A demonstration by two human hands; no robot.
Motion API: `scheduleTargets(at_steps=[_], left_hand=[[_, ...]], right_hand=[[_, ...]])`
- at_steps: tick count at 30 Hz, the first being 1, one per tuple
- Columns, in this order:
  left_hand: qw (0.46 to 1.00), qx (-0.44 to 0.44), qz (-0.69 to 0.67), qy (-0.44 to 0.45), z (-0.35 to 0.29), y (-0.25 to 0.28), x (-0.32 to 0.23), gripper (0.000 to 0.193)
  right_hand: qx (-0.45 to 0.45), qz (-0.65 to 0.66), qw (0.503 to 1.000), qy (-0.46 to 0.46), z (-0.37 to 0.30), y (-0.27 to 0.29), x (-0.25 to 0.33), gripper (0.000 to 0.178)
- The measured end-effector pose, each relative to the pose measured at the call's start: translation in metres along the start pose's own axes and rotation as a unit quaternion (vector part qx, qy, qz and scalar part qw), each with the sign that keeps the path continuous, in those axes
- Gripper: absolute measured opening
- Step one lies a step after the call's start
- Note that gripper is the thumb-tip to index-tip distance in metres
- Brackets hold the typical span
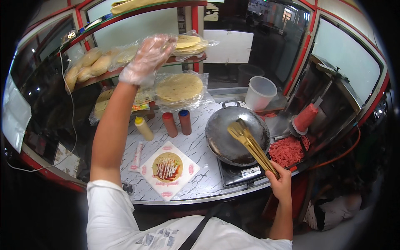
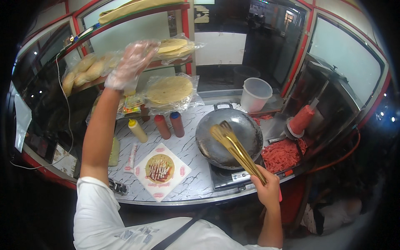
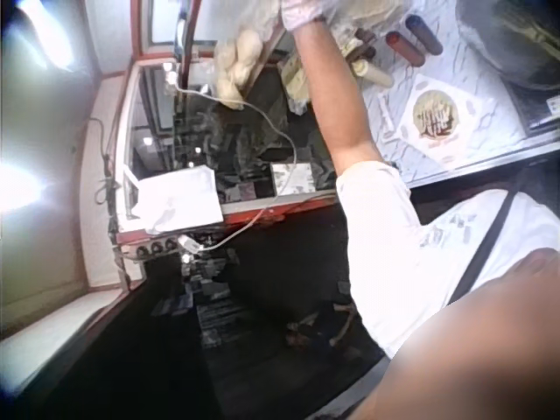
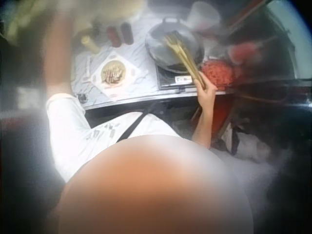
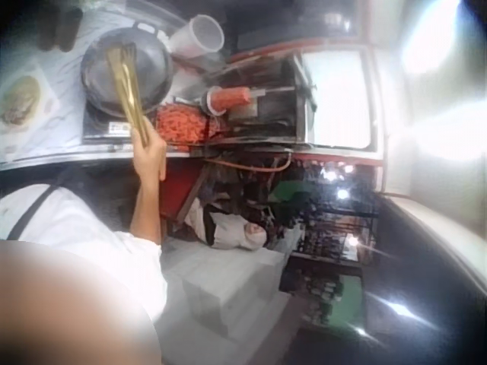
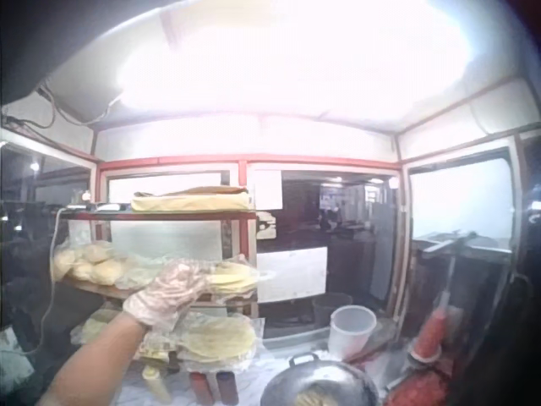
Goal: The person assembles tacos by placing lettuce and sliced meat onto tortillas, then adding sauces from squeeze bottles. They fold the tortillas and wrap them in paper, repeating the process for multiple units.
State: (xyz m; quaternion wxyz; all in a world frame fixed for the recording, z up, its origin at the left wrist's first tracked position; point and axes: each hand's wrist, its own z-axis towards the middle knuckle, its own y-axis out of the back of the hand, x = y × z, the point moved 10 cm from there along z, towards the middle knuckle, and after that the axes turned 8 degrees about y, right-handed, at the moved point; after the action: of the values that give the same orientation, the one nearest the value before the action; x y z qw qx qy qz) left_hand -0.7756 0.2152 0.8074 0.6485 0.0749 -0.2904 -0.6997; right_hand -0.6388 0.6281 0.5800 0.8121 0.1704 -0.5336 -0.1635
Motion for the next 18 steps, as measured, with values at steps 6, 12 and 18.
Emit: scheduleTargets(at_steps=[6,12,18], left_hand=[[0.974,0.148,-0.151,0.08,0.045,-0.079,0.015,0.033],[0.989,0.094,-0.064,0.097,0.06,-0.075,0.047,0.025],[0.96,0.017,-0.257,0.106,0.041,0.042,-0.029,0.03]], right_hand=[[-0.062,-0.002,0.997,-0.056,-0.047,0.097,-0.063,0.035],[-0.099,-0.118,0.984,-0.092,-0.057,0.171,-0.119,0.037],[-0.109,-0.262,0.959,0.02,-0.035,0.187,-0.15,0.038]])
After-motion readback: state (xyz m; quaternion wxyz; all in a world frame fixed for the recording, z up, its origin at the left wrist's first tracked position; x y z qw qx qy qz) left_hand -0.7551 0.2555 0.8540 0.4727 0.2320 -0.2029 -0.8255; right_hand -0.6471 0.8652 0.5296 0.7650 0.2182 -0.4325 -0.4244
